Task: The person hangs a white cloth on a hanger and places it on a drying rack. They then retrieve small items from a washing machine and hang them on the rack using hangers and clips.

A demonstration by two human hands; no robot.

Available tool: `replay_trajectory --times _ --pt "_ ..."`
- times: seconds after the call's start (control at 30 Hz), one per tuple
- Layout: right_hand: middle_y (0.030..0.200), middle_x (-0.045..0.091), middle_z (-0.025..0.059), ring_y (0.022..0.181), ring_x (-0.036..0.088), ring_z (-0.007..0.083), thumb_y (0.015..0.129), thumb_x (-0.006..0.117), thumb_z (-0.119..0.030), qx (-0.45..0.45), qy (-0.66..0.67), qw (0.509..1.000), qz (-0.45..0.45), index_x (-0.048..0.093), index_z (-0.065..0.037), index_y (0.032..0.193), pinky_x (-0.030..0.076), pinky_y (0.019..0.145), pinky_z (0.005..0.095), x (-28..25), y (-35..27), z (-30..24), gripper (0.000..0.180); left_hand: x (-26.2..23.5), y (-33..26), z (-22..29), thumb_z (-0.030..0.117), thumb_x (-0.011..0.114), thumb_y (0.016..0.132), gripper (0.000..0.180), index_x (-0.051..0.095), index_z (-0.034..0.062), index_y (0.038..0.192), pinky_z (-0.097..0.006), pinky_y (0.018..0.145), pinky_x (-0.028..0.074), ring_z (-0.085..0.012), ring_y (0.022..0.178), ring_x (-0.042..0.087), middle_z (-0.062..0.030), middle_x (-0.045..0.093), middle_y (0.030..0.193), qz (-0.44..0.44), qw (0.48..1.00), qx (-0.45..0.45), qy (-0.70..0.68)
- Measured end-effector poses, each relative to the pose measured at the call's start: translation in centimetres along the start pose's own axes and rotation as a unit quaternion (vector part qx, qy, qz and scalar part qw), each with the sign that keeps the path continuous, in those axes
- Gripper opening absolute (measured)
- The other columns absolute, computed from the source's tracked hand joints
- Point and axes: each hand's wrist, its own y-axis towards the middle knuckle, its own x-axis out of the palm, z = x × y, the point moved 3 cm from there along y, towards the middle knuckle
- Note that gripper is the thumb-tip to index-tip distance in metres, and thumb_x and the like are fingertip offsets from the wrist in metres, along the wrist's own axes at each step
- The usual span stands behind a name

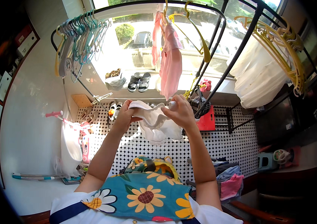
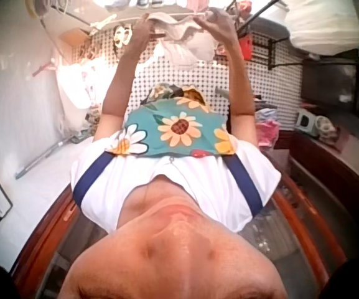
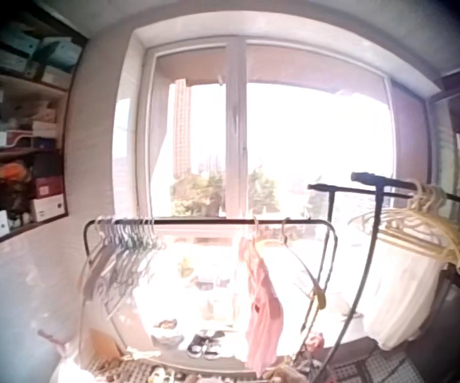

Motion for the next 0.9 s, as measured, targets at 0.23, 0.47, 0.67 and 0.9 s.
replay_trajectory --times 0.23,0.47,0.67,0.9 --pt "0.085 0.057 0.0127 0.079 0.059 0.0253 0.071 0.076 -0.029 0.126 -0.022 0.99 -0.057 0.052 -0.002 0.096 0.046 0.07 0.0343 -1.2 -2.8 2.9 0.044 -3.9 -1.3 1.8 -0.006 0.056 0.069 0.019 0.054 0.0023 0.086 -0.025 0.064 0.045 -0.0132 0.078 0.052 -0.0057 0.049 0.091 0.134 0.844 0.273 0.441" --pt "0.08 0.06 0.0128 0.074 0.06 0.0245 0.072 0.074 -0.039 0.066 0.024 0.996 -0.047 0.056 0.002 0.092 0.047 0.068 0.0331 1.3 -2.0 1.2 0.048 -6.8 -1.8 0.2 -0.002 0.051 0.073 0.019 0.055 0.0035 0.091 -0.029 0.061 0.05 -0.0182 0.067 0.059 -0.0069 0.059 0.079 0.097 0.963 0.038 0.249" --pt "0.11 0.055 0.0088 0.105 0.053 0.0256 0.078 0.071 -0.028 -0.175 0.025 0.979 -0.103 0.06 -0.005 0.098 0.04 0.093 0.0355 -3.6 2.0 -3.5 0.032 -3.7 -4.5 -2.4 -0.01 0.046 0.073 0.035 0.044 0.0064 0.104 -0.04 0.088 0.048 -0.0242 0.093 0.057 -0.0104 0.054 0.101 0.007 0.937 -0.065 -0.342" --pt "0.117 0.051 0.0181 0.106 0.054 0.0332 0.078 0.065 -0.026 -0.079 -0.273 0.897 0.338 0.054 0.0 0.113 0.044 0.091 0.0402 -13.0 15.4 -4.5 0.044 -1.8 -6.4 -2.6 -0.008 0.06 0.069 0.038 0.043 0.0076 0.1 -0.029 0.074 0.05 -0.0158 0.084 0.058 -0.0077 0.053 0.096 0.039 0.988 0.019 -0.15"
